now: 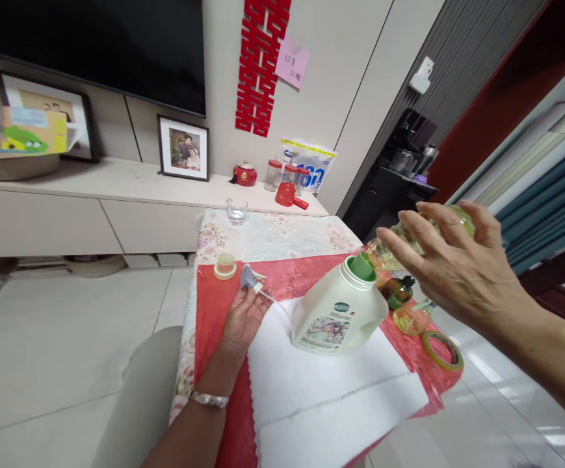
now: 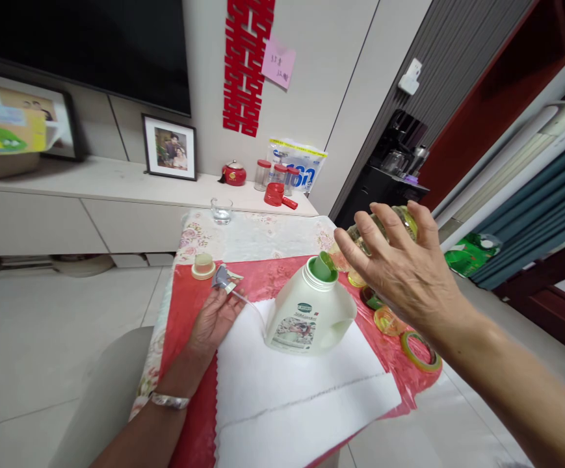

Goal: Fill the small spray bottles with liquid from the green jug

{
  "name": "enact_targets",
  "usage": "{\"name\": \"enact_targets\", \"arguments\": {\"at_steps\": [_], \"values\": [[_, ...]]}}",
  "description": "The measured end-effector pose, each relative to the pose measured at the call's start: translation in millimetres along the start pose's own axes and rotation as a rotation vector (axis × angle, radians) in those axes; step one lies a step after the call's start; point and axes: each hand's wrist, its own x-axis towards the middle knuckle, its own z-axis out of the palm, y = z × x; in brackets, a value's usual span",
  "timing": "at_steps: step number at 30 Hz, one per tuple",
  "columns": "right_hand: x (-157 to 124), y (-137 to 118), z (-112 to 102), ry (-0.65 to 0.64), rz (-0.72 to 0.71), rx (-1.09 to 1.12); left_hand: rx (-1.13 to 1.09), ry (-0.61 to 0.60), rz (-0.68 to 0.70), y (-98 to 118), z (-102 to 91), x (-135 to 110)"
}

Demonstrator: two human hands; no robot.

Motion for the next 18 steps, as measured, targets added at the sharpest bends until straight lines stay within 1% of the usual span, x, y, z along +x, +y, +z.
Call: {"name": "enact_targets", "arguments": {"at_steps": [3,8,11,14,18], "values": [[0.5,0.1,0.5,0.073,-0.043,-0.014,0.0,0.004,-0.005,0.5,0.9,0.3],[1.7,-1.4,-0.2,0.153,-0.093,-0.152,-0.004,0.014,-0.016,1.0,1.3,0.9],[1.8,-3.6,-0.4,0.157,-0.103,-0.17,0.0,0.011,-0.011,0.9,1.2,1.0],[1.0,-5.0,-0.6,0.149,-0.1,-0.132,0.007,0.009,-0.01,0.7,1.1,0.6],[-0.3,-4.9,-1.4,0.197,-0.119,-0.124,0.008,0.003,-0.012,0.8,0.8,0.0]]}}
